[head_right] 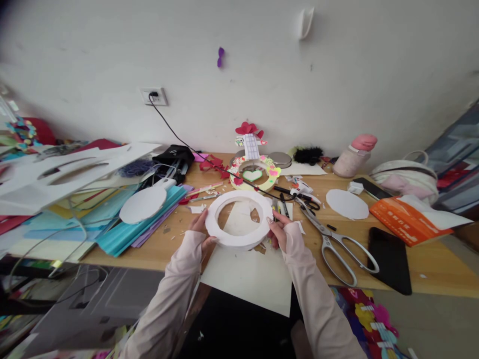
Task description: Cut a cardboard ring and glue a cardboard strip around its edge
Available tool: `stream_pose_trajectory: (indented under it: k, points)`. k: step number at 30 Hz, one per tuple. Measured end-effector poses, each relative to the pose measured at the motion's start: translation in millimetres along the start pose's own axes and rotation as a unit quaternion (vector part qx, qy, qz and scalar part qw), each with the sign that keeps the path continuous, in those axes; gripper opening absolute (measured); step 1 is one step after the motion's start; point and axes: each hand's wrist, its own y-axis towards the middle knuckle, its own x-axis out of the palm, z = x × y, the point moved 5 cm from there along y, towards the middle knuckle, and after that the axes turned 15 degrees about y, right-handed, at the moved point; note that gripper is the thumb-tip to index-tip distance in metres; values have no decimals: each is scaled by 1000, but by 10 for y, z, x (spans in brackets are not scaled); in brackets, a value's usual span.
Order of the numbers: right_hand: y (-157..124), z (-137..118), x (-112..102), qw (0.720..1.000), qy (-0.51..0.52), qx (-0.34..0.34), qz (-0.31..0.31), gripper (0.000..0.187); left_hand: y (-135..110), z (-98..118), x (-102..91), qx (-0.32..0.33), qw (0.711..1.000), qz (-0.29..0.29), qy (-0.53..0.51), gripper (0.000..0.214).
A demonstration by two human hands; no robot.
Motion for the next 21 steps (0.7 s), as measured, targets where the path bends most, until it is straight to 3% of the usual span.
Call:
stream_pose_trajectory:
  k: [11,21]
  points:
    - [52,75,19,1000,0,15,24,80,119,-126,65,-20,1000,16,9,96]
    - [61,51,37,1000,-4,15,22,87,197,-464,224,-40,999,-20,8,106]
